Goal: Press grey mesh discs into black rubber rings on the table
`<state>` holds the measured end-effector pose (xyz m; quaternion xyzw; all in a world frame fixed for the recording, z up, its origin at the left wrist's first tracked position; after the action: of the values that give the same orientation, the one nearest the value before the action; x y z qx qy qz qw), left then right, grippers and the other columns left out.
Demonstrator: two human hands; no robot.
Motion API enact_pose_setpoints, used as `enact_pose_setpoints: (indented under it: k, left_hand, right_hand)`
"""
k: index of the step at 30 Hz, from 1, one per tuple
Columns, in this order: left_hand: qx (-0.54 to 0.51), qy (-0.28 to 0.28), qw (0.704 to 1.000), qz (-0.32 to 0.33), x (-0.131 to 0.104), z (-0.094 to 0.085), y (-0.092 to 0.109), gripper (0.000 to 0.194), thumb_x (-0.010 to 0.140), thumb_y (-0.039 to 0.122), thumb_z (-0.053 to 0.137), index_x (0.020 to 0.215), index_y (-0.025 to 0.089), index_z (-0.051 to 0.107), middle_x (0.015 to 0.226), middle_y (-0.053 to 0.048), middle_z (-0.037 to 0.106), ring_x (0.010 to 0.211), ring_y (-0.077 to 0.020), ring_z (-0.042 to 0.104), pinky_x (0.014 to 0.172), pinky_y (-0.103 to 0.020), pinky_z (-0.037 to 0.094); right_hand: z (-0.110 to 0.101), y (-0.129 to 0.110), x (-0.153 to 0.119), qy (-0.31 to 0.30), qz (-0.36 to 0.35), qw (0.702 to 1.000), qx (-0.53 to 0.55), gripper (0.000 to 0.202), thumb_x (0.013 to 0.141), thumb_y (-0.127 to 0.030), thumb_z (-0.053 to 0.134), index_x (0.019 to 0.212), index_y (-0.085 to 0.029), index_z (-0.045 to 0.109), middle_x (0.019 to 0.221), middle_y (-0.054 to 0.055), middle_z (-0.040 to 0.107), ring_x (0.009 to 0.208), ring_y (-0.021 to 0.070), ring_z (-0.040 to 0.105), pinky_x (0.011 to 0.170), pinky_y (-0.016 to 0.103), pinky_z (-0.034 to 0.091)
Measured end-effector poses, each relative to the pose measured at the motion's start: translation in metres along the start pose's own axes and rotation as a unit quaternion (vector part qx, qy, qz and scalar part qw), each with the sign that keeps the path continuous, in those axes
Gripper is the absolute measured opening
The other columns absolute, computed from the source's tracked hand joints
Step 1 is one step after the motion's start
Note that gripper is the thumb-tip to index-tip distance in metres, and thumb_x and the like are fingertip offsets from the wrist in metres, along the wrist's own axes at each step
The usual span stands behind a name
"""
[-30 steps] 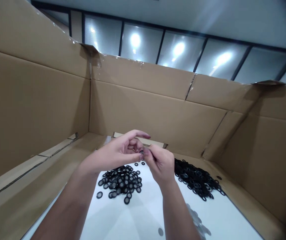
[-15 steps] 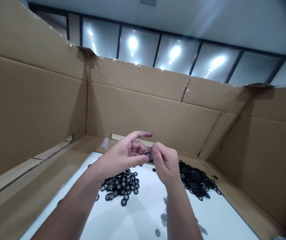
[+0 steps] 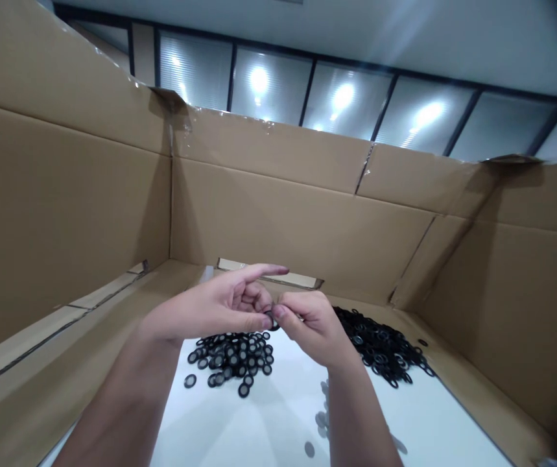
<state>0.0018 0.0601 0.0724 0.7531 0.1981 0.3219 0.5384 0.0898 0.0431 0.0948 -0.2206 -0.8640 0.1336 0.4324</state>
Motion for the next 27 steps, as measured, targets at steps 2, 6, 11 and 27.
enact_pose_setpoints:
  k: [2,6,11,27]
  left_hand:
    - [0.004,-0.001,1.0,-0.002,-0.002,-0.002,0.0,0.066,0.09,0.022,0.068,0.149,0.031,0.04,0.084,0.003,0.053,0.084,-0.0139,0.054,0.079,-0.03,0.045]
    - [0.01,0.005,1.0,0.006,-0.003,-0.006,0.002,0.059,0.09,0.024,0.069,0.144,0.028,0.045,0.086,0.002,0.054,0.085,-0.0144,0.055,0.081,-0.031,0.046]
    - [-0.003,0.022,0.999,0.031,0.0,-0.008,0.009,0.049,0.091,0.023,0.067,0.137,0.025,0.051,0.091,-0.001,0.059,0.086,-0.0145,0.058,0.081,-0.03,0.049]
    - [-0.1,0.114,0.982,0.114,0.018,0.004,0.014,0.049,0.089,0.023,0.072,0.134,0.022,0.053,0.096,-0.005,0.068,0.09,-0.0171,0.066,0.079,-0.028,0.054]
  right_hand:
    - [0.003,-0.001,0.001,0.0,0.002,1.0,0.001,0.042,0.099,-0.028,0.049,0.058,-0.02,0.04,0.054,-0.006,0.037,0.05,0.0088,0.035,0.05,0.024,0.029]
    - [0.003,-0.001,0.004,0.027,0.002,1.0,0.009,0.041,0.098,-0.026,0.049,0.058,-0.02,0.041,0.052,-0.006,0.04,0.049,0.0091,0.037,0.049,0.024,0.029]
    - [-0.003,-0.002,0.005,0.099,-0.008,0.995,-0.018,0.038,0.097,-0.024,0.05,0.06,-0.02,0.043,0.053,-0.006,0.043,0.048,0.0086,0.039,0.048,0.023,0.03]
    - [-0.031,0.0,-0.006,0.193,0.015,0.981,-0.014,0.04,0.103,-0.032,0.043,0.064,-0.021,0.045,0.056,-0.003,0.052,0.05,0.0103,0.047,0.05,0.024,0.036]
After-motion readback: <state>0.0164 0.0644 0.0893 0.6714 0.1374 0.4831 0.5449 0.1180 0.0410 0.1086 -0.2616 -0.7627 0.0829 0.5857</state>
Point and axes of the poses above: each hand's wrist, its own x-axis towards the middle knuckle, its own z-axis out of the palm, y = z × x, the point moved 10 cm from there along x, towards the middle knuckle
